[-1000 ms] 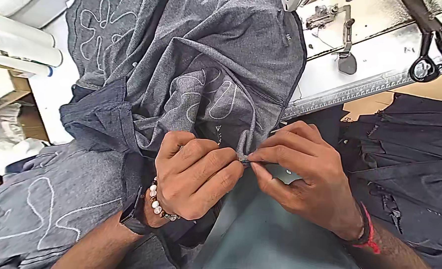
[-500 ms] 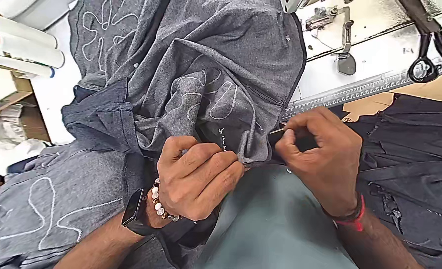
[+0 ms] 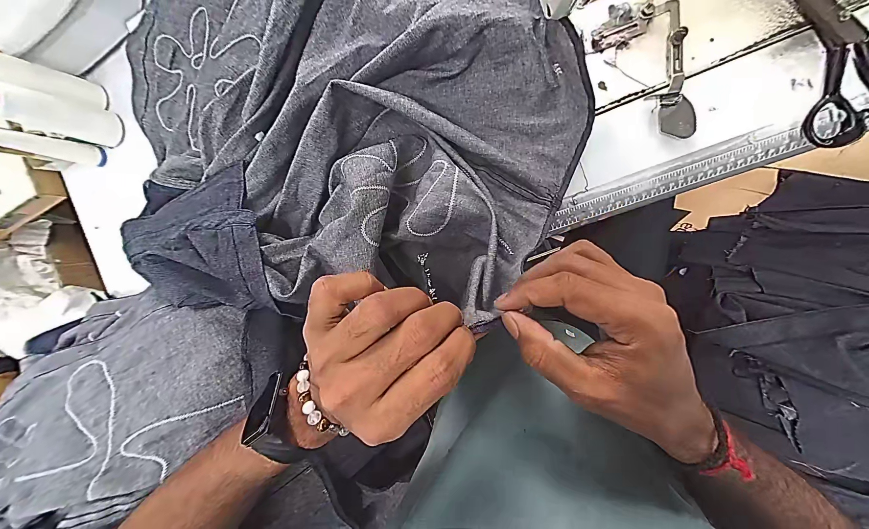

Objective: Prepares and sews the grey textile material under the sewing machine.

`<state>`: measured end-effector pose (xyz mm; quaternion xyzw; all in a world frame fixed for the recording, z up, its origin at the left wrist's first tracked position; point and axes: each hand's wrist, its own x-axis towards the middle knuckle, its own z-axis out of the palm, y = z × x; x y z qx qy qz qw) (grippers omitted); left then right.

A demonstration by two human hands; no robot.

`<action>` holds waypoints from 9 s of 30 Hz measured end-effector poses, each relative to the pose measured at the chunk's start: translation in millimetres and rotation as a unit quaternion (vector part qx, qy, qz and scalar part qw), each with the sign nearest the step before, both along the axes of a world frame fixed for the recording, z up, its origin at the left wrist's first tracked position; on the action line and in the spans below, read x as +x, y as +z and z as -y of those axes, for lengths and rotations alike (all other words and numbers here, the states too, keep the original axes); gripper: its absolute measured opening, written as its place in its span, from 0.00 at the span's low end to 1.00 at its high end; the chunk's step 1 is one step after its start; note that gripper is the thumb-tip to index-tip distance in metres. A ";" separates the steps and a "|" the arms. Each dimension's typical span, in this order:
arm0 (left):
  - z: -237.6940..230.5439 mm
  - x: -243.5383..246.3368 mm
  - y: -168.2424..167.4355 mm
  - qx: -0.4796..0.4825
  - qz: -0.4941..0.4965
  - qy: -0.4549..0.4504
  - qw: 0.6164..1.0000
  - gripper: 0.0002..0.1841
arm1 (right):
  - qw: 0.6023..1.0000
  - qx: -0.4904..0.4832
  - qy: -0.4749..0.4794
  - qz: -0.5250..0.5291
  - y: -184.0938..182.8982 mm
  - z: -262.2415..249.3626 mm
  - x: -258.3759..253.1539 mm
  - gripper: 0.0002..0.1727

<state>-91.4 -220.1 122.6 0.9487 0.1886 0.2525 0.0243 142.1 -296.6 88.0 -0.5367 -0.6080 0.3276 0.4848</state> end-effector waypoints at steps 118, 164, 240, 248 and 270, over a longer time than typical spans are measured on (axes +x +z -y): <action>-1.5 -7.0 3.5 0.027 0.004 0.003 1.000 0.05 | 0.975 -0.041 -0.132 0.175 -1.9 -6.4 16.9 0.06; -4.9 -5.5 0.0 0.021 0.007 -0.010 1.000 0.05 | 0.992 -0.012 0.126 -0.004 -9.7 -10.8 15.6 0.07; -15.4 10.2 4.4 -0.596 0.176 0.203 0.757 0.10 | 0.974 0.038 -0.135 0.178 -4.2 -11.8 -1.5 0.07; -6.5 13.6 9.4 -0.551 0.152 0.196 0.797 0.09 | 0.969 0.086 -0.096 0.210 1.3 -24.9 -29.6 0.06; -7.9 15.2 9.5 -0.547 0.160 0.195 0.798 0.09 | 0.982 0.061 -0.088 0.153 4.6 -20.1 -15.4 0.06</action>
